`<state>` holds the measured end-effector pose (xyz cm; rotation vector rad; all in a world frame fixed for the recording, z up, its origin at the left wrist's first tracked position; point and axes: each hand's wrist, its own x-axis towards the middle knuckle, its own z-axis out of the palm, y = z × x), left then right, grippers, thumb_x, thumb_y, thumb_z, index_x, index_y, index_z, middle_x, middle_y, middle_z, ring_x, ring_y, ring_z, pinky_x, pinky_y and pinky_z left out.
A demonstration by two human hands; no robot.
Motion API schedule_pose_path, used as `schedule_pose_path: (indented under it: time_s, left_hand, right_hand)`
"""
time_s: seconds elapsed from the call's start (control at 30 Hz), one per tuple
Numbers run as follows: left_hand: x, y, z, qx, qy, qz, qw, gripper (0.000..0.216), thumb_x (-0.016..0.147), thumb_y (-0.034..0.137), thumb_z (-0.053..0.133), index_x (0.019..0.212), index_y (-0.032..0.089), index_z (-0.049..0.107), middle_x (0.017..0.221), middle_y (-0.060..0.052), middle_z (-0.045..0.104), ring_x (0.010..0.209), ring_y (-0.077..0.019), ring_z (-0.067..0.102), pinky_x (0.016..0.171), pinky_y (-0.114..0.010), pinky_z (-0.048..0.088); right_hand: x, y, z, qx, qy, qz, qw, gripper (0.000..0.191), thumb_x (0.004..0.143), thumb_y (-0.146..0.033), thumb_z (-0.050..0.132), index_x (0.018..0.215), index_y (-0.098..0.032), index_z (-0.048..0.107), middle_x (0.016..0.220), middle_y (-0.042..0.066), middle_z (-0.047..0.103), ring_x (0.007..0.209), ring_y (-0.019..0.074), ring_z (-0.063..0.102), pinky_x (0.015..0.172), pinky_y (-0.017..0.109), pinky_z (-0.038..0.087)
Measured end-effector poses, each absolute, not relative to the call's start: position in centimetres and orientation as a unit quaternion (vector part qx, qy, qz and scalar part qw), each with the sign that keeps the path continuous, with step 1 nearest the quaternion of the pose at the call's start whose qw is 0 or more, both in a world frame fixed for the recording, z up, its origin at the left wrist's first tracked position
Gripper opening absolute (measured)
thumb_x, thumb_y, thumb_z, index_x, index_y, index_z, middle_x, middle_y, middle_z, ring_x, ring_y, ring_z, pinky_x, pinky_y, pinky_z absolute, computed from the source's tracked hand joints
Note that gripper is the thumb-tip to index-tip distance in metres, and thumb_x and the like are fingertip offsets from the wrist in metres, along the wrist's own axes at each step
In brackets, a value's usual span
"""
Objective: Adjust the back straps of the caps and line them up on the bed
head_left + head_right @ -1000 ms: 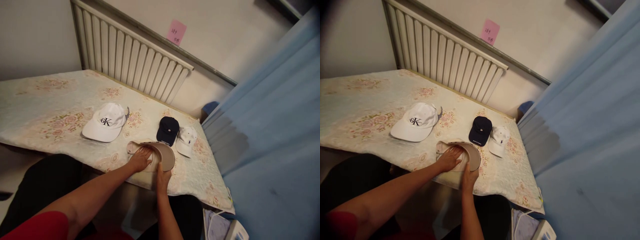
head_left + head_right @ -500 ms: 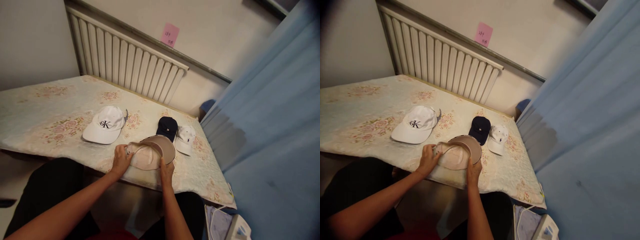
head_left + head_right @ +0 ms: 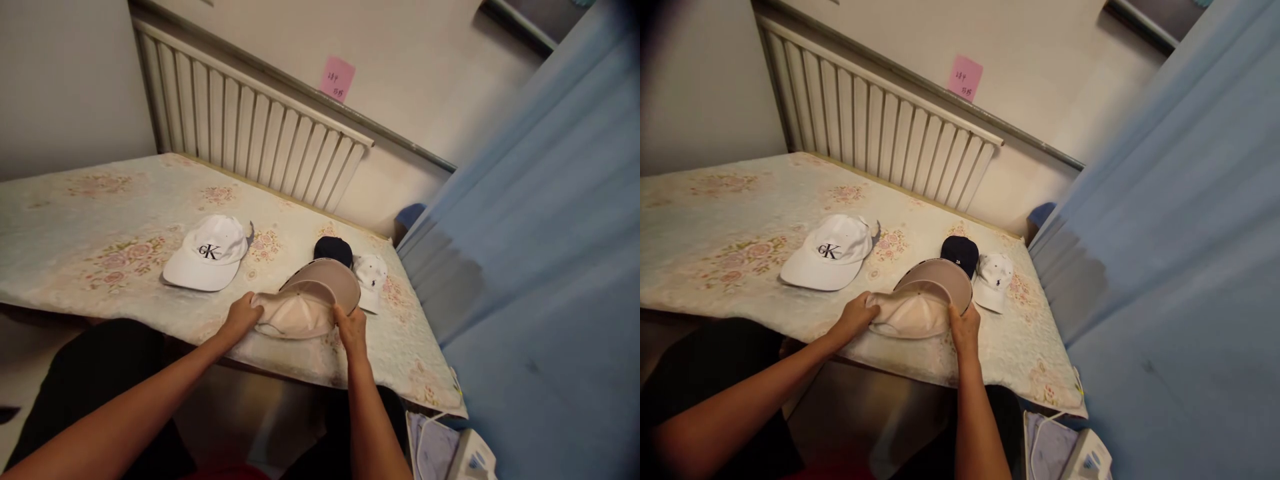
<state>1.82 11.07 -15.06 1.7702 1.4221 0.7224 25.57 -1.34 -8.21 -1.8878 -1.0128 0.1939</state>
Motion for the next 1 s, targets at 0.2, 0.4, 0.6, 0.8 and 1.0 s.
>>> schedule_pose_path:
  time_s: [0.2,0.4,0.6,0.8,1.0]
  left_hand:
    - [0.9,11.4,-15.2,0.716,0.58,0.261,0.288,0.01,0.076,0.029,0.044,0.08,0.023,0.051,0.073,-0.002,0.06,0.076,-0.0219,0.058,0.066,-0.028,0.039]
    - [1.1,12.1,-15.6,0.737,0.579,0.233,0.26,0.015,0.082,0.033,0.041,0.085,0.023,0.051,0.086,-0.006,0.065,0.084,-0.0231,0.061,0.07,-0.029,0.041]
    - [1.3,12.1,-16.2,0.748,0.586,0.217,0.225,0.023,0.087,0.04,0.036,0.084,0.022,0.051,0.085,-0.007,0.066,0.083,-0.024,0.062,0.067,-0.03,0.04]
    - [1.8,11.8,-16.6,0.751,0.589,0.231,0.188,0.023,0.089,0.039,0.034,0.083,0.022,0.048,0.087,-0.008,0.065,0.083,-0.024,0.061,0.067,-0.031,0.037]
    - [1.9,11.8,-16.7,0.752,0.589,0.234,0.181,0.022,0.09,0.038,0.034,0.084,0.022,0.049,0.086,-0.007,0.065,0.08,-0.0226,0.061,0.066,-0.03,0.037]
  right_hand:
    - [25.1,-0.2,-7.4,-0.743,-0.498,0.053,0.445,0.03,0.075,-0.034,0.057,0.096,-0.015,0.067,0.093,0.011,0.073,0.084,0.0233,0.065,0.073,0.031,0.048]
    - [24.8,0.8,-8.5,-0.754,-0.492,0.022,0.435,0.028,0.076,-0.035,0.056,0.09,-0.015,0.068,0.086,0.009,0.071,0.076,0.0201,0.061,0.067,0.028,0.044]
    - [24.4,1.1,-9.0,-0.766,-0.466,0.007,0.442,0.023,0.077,-0.037,0.053,0.071,-0.017,0.061,0.061,-0.001,0.057,0.058,0.0141,0.047,0.056,0.025,0.035]
    - [23.8,0.0,-8.9,-0.751,-0.453,0.013,0.48,0.018,0.077,-0.035,0.053,0.074,-0.018,0.058,0.059,-0.006,0.047,0.057,0.0121,0.041,0.057,0.023,0.033]
    - [23.1,-1.3,-9.4,-0.759,-0.399,0.012,0.515,0.031,0.075,-0.029,0.052,0.102,-0.016,0.062,0.073,-0.001,0.058,0.064,0.0148,0.049,0.065,0.026,0.039]
